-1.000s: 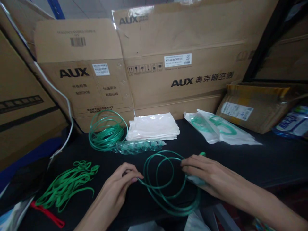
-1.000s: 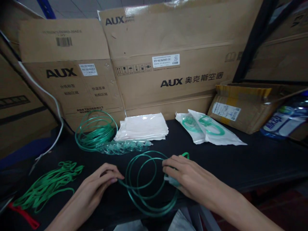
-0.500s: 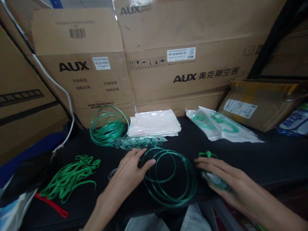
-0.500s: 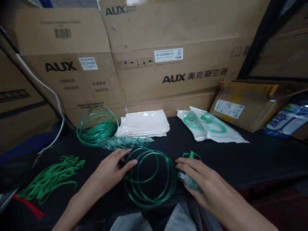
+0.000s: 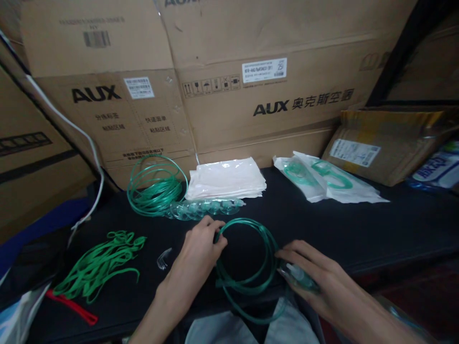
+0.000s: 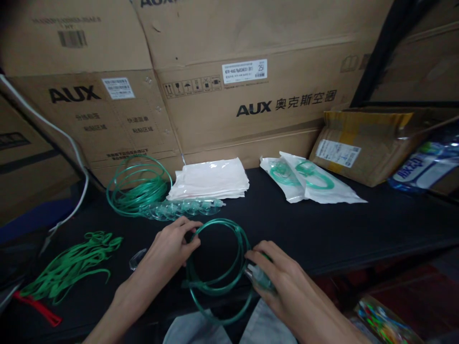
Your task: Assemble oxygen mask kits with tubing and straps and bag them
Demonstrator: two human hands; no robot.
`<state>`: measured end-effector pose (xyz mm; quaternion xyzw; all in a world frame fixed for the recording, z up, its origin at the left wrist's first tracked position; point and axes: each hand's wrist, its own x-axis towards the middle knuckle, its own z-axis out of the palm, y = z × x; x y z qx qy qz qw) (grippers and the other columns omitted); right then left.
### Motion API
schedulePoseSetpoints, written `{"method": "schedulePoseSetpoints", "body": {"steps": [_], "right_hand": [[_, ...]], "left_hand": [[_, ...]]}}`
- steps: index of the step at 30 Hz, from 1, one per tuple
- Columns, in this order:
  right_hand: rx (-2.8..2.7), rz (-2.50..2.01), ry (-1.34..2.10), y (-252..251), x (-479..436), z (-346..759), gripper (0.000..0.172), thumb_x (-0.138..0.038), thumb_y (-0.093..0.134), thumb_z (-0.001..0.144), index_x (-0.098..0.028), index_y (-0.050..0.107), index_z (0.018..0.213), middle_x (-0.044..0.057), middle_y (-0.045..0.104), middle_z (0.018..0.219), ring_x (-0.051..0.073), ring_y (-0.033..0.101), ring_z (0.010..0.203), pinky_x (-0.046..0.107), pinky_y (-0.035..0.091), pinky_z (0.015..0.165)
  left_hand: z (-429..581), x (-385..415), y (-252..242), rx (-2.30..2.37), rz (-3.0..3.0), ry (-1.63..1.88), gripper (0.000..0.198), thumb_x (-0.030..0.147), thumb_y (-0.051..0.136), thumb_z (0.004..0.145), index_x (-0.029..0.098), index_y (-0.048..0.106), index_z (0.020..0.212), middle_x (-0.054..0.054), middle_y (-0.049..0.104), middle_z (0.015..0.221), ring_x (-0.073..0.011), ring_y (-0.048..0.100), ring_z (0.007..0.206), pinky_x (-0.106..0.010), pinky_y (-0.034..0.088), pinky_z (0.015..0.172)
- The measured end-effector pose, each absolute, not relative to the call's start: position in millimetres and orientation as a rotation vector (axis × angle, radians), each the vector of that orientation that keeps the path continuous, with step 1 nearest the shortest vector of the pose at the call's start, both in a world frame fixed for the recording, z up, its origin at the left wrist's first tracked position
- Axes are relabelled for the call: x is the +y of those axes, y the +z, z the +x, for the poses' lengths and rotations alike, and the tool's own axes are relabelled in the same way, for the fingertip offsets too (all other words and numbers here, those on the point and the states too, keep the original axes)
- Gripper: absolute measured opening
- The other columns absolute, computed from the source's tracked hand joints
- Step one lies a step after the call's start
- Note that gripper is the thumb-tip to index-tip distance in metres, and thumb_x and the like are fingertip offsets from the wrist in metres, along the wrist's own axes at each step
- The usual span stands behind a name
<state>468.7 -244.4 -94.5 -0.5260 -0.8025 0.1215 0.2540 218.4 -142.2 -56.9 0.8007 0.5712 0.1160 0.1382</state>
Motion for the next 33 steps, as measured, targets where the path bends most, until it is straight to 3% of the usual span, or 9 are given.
{"method": "schedulePoseSetpoints", "body": {"steps": [3,7,10,14,18,22,27,30,33], "right_hand": [[-2.162,-1.368,0.374,-84.7,-239.3,463.3,0.039,-0.011,0.058,0.095,-0.025,0.066,0.13,0.011,0.068,0.123,0.023,0.071,0.11,0.031,0.061,0.094],[-2.282,-1.342,0.451,-96.7,-252.1,477.3,0.043,-0.021,0.067,0.095,-0.033,0.063,0.136,0.007,0.065,0.137,0.024,0.067,0.122,0.032,0.057,0.104],[-2.333,-1.317,0.376,-115.5,-260.7,487.2,0.056,-0.019,0.072,0.09,-0.037,0.06,0.141,0.005,0.066,0.14,0.031,0.06,0.133,0.042,0.051,0.113],[-2.288,-1.276,0.275,-124.9,-258.0,469.7,0.073,-0.004,0.067,0.083,-0.033,0.051,0.148,0.008,0.064,0.142,0.033,0.06,0.133,0.041,0.056,0.106],[-2.169,-1.207,0.345,-115.7,-249.1,435.9,0.052,-0.003,0.058,0.089,-0.027,0.058,0.136,0.01,0.068,0.121,0.023,0.071,0.108,0.031,0.061,0.09],[-2.121,-1.178,0.468,-103.7,-247.9,426.7,0.035,-0.013,0.062,0.095,-0.029,0.063,0.126,0.007,0.066,0.117,0.02,0.07,0.104,0.027,0.058,0.088],[-2.028,-1.228,0.647,-79.3,-240.8,440.7,0.008,-0.024,0.066,0.096,-0.024,0.07,0.103,0.002,0.07,0.098,0.016,0.07,0.087,0.022,0.055,0.076],[-1.925,-1.393,0.493,-67.7,-223.3,446.4,0.014,-0.026,0.061,0.097,-0.021,0.068,0.087,0.001,0.066,0.079,0.016,0.064,0.069,0.025,0.048,0.063],[-1.943,-1.507,0.392,-64.2,-204.3,445.4,0.02,-0.024,0.06,0.095,-0.021,0.062,0.074,0.0,0.062,0.072,0.016,0.061,0.064,0.027,0.042,0.059]], "left_hand": [[208.9,-141.8,-58.7,1.685,2.279,0.327,0.039,0.014,0.061,0.09,0.022,0.073,0.126,-0.005,0.069,0.117,-0.0156,0.071,0.075,-0.028,0.053,0.076],[200.6,-142.8,-61.0,1.67,2.352,0.361,0.043,0.014,0.06,0.089,0.021,0.07,0.13,-0.006,0.067,0.122,-0.023,0.071,0.098,-0.034,0.052,0.091],[201.3,-145.5,-59.7,1.626,2.32,0.366,0.044,0.013,0.061,0.087,0.019,0.07,0.13,-0.006,0.067,0.119,-0.0217,0.071,0.095,-0.033,0.052,0.091],[205.6,-154.7,-57.0,1.609,2.265,0.386,0.04,0.013,0.062,0.087,0.019,0.072,0.126,-0.006,0.067,0.114,-0.0199,0.07,0.088,-0.031,0.052,0.084],[202.3,-162.4,-61.4,1.628,2.383,0.433,0.031,0.015,0.061,0.092,0.02,0.075,0.119,-0.006,0.066,0.104,-0.0226,0.067,0.086,-0.036,0.052,0.083],[195.9,-157.6,-75.8,1.544,2.524,0.604,0.026,0.015,0.062,0.095,0.02,0.076,0.115,-0.005,0.065,0.094,-0.0258,0.063,0.094,-0.039,0.051,0.086],[196.5,-146.5,-89.4,1.474,2.466,0.773,0.028,0.016,0.062,0.098,0.018,0.071,0.124,-0.006,0.069,0.109,-0.0239,0.065,0.101,-0.039,0.053,0.092],[193.8,-153.6,-80.7,1.391,2.494,0.876,0.026,0.022,0.061,0.1,0.018,0.069,0.125,-0.007,0.068,0.115,-0.0235,0.063,0.107,-0.039,0.051,0.097],[187.8,-180.0,-64.3,1.212,2.501,0.857,0.018,0.027,0.058,0.102,0.026,0.07,0.116,-0.002,0.067,0.112,-0.0194,0.064,0.104,-0.034,0.054,0.092]]}}
